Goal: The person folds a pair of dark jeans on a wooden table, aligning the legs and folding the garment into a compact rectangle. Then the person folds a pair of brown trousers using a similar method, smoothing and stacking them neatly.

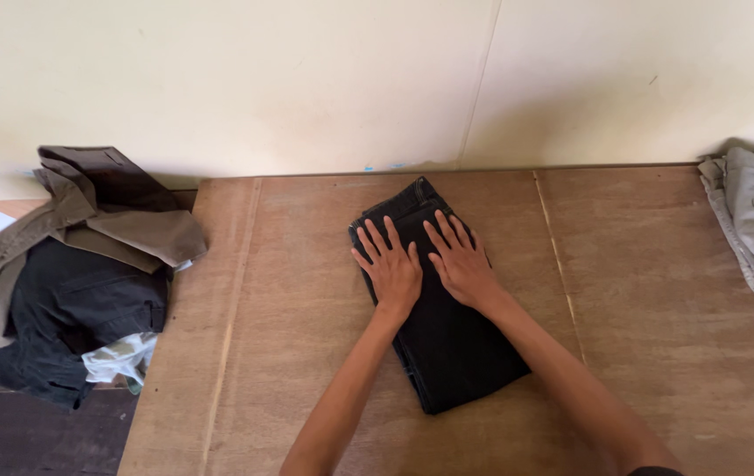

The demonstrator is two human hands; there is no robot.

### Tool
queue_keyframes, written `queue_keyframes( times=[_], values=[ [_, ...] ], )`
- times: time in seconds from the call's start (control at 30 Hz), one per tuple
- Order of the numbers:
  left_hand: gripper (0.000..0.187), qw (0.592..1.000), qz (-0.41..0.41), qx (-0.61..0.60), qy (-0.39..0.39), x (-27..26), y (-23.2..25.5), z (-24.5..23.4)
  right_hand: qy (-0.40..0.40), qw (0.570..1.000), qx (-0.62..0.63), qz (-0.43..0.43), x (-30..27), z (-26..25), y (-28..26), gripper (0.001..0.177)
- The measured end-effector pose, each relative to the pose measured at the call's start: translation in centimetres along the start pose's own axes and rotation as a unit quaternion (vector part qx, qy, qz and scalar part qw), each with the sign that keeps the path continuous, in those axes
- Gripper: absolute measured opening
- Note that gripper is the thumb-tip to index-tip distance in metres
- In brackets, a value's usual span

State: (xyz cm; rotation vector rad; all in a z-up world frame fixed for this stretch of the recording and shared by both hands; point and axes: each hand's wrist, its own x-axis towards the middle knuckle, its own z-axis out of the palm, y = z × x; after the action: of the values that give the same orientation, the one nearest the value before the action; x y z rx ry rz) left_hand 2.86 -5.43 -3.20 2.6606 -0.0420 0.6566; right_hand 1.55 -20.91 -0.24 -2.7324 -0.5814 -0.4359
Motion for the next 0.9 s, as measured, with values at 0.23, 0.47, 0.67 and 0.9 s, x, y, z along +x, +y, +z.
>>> queue_keyframes(
  times=[0.23, 0.47, 0.67, 0.9],
  values=[
    [0.066, 0.999, 0.036, -0.025, -0.015, 2.0, -1.7, 1.4, -0.009, 0.997, -0.018, 0.074, 0.3, 2.5, 0.4, 0.065],
    [0.068, 0.996, 0.083, -0.023, -0.031, 4.3, -2.1, 1.9, -0.014, 0.988, -0.044, 0.144, 1.7, 3.6, -0.1, 0.063],
    [0.077, 0.995, 0.064, -0.028, -0.072, 0.2, -0.8, -1.4, -0.028, 0.987, -0.031, 0.153, 1.9, 3.6, -0.1, 0.064],
    [0.077, 0.979, 0.091, -0.021, -0.18, -9.9, 1.0, -7.5, -0.016, 0.99, -0.029, 0.14, 1.6, 3.8, 0.2, 0.061]
  ],
)
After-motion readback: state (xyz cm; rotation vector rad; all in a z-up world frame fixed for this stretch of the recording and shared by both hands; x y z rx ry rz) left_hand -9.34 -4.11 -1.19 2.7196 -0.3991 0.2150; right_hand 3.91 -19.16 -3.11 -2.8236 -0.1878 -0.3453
